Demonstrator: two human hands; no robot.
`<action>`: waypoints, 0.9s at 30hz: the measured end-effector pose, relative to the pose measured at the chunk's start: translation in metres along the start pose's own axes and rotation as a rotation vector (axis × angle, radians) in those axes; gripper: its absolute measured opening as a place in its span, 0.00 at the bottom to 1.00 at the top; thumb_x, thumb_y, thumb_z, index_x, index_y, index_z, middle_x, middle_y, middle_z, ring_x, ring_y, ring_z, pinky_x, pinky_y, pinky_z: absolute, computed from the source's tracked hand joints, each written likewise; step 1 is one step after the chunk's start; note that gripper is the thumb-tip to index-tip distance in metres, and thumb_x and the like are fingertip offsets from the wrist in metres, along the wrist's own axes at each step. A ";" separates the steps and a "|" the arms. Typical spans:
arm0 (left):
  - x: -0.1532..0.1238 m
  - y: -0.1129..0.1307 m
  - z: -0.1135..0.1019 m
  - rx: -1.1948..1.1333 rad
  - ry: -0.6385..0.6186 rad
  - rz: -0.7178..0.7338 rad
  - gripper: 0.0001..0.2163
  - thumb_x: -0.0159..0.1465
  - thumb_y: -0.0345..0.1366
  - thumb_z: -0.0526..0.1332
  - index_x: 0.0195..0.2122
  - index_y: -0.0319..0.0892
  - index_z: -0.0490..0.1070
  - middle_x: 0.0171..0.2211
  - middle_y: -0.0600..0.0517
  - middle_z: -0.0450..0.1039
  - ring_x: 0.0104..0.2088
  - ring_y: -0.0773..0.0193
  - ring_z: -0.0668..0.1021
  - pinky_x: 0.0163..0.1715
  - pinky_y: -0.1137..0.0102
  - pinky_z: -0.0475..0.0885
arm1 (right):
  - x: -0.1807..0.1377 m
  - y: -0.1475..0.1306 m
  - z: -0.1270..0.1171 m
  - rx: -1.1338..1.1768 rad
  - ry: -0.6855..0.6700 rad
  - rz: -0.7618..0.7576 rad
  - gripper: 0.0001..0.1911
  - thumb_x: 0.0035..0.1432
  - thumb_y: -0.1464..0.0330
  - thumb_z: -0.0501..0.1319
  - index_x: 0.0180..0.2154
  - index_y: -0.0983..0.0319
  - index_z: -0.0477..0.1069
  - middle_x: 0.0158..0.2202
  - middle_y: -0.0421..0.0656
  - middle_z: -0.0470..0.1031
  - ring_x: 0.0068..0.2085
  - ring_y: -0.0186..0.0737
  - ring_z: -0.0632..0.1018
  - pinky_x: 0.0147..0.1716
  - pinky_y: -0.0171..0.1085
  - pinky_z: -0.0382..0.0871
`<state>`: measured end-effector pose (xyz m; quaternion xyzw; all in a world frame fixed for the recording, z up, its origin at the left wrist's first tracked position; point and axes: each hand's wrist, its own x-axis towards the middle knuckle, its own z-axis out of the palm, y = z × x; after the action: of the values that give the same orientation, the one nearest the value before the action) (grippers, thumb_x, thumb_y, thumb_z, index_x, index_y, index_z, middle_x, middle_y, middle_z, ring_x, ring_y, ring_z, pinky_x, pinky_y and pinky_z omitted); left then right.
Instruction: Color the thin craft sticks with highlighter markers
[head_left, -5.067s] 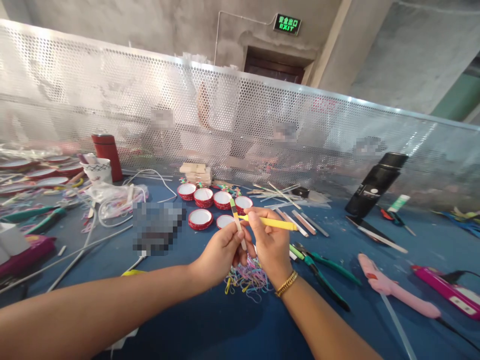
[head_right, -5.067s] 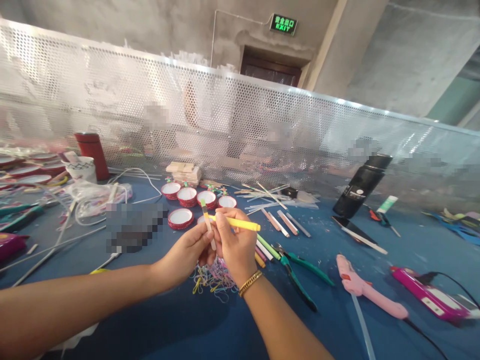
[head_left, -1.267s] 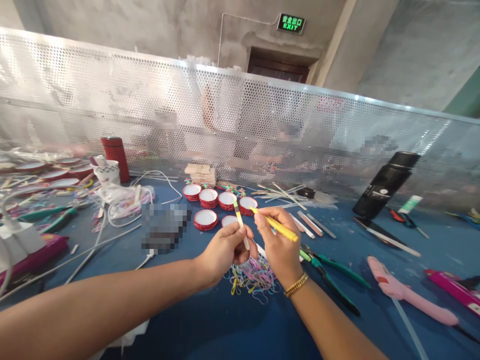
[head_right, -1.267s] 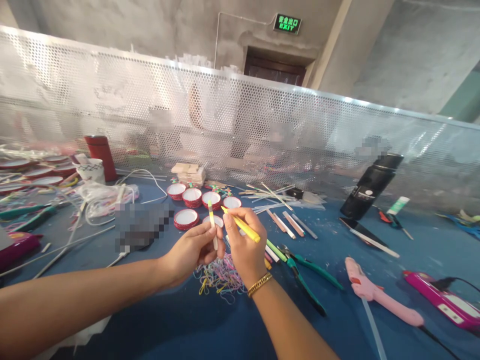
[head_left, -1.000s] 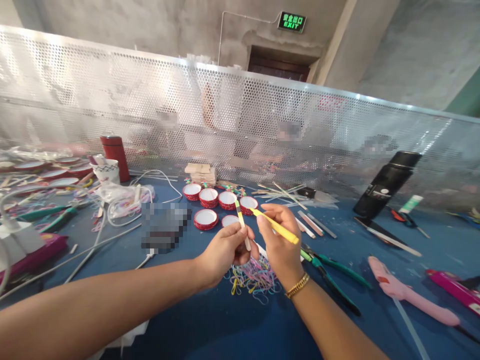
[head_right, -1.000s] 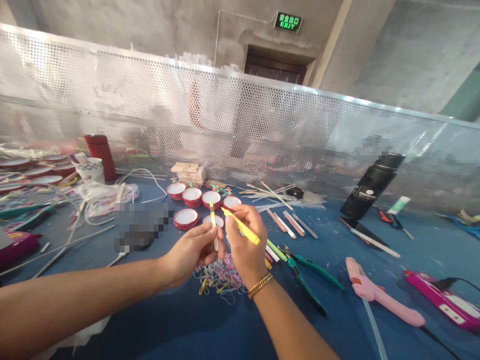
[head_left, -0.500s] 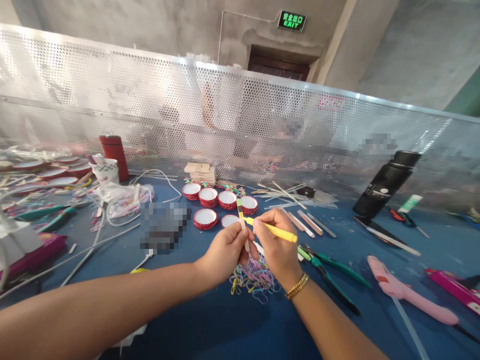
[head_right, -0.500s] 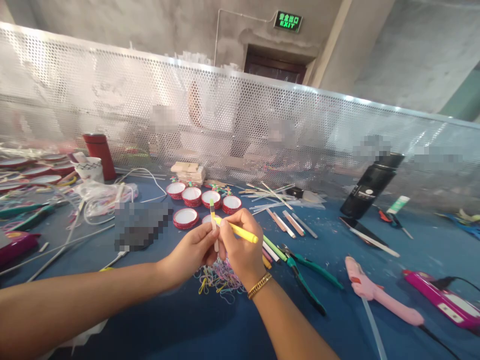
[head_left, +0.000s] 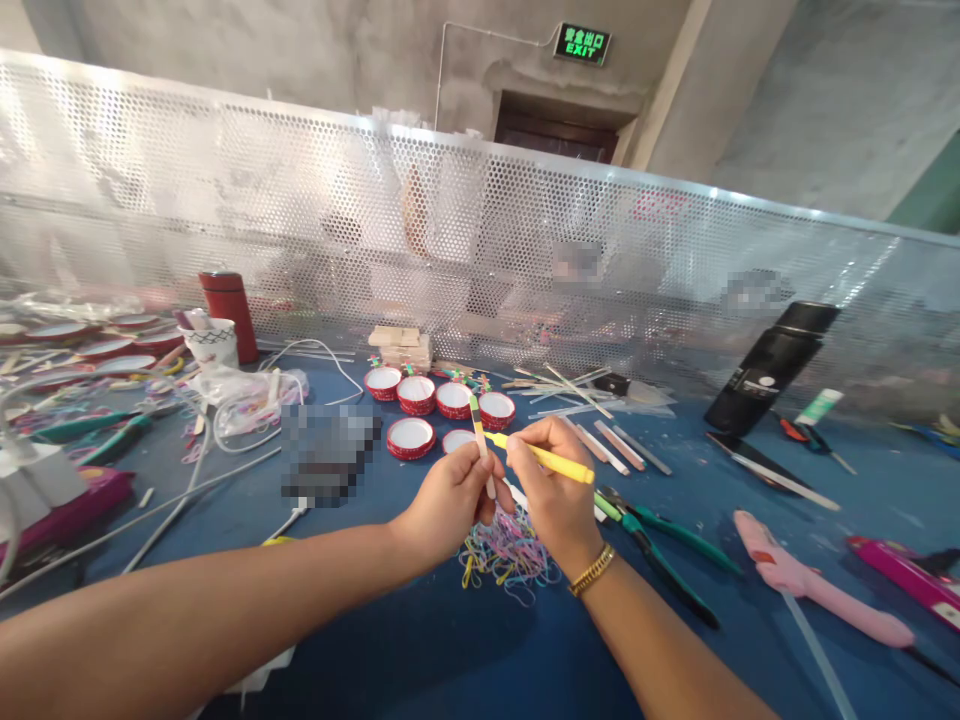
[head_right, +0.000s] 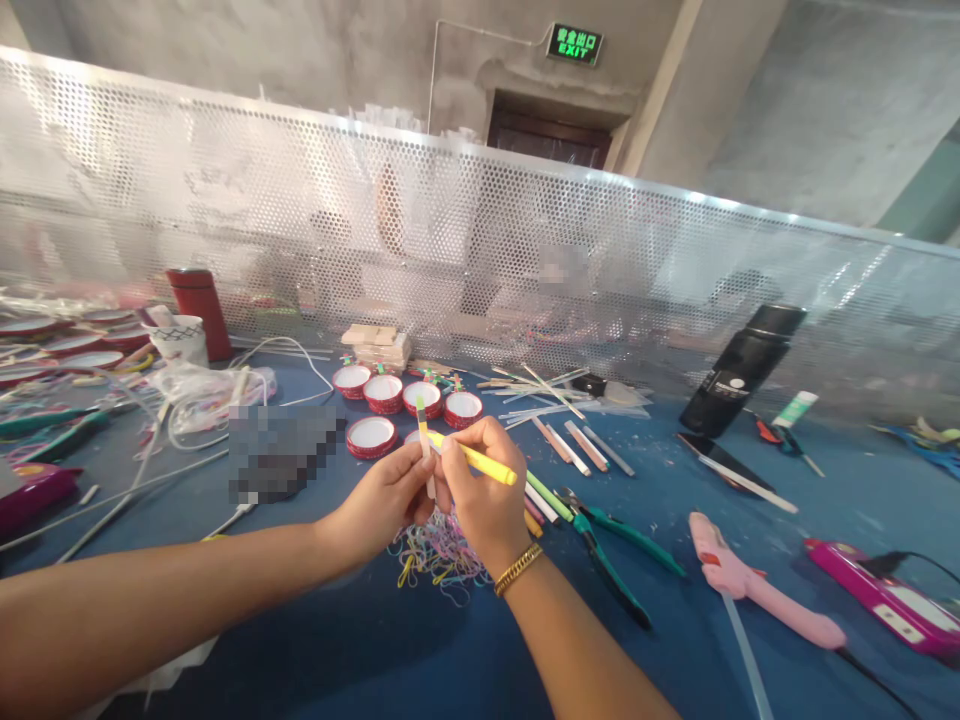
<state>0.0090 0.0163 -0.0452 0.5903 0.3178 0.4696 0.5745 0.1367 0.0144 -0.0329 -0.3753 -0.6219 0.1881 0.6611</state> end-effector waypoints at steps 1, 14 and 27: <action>0.001 -0.001 0.000 0.004 -0.001 0.006 0.14 0.66 0.47 0.57 0.31 0.43 0.63 0.19 0.56 0.71 0.16 0.72 0.64 0.18 0.74 0.57 | 0.000 0.000 0.000 -0.004 -0.006 0.000 0.11 0.60 0.64 0.61 0.27 0.58 0.65 0.18 0.34 0.66 0.20 0.32 0.67 0.20 0.32 0.61; 0.003 -0.005 -0.001 0.040 0.000 0.046 0.16 0.66 0.51 0.57 0.31 0.43 0.64 0.21 0.56 0.71 0.16 0.72 0.66 0.19 0.74 0.60 | -0.002 0.000 0.001 0.019 -0.052 0.034 0.11 0.61 0.63 0.61 0.28 0.57 0.64 0.17 0.33 0.66 0.16 0.32 0.67 0.17 0.33 0.61; 0.001 0.000 0.000 -0.036 0.016 -0.026 0.14 0.66 0.48 0.59 0.32 0.42 0.64 0.20 0.56 0.71 0.16 0.72 0.65 0.18 0.75 0.55 | -0.001 0.004 -0.002 -0.074 0.021 -0.025 0.10 0.60 0.63 0.61 0.28 0.58 0.66 0.20 0.35 0.69 0.22 0.34 0.71 0.23 0.34 0.66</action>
<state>0.0091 0.0168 -0.0448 0.5721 0.3215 0.4722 0.5885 0.1390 0.0162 -0.0367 -0.3936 -0.6261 0.1529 0.6556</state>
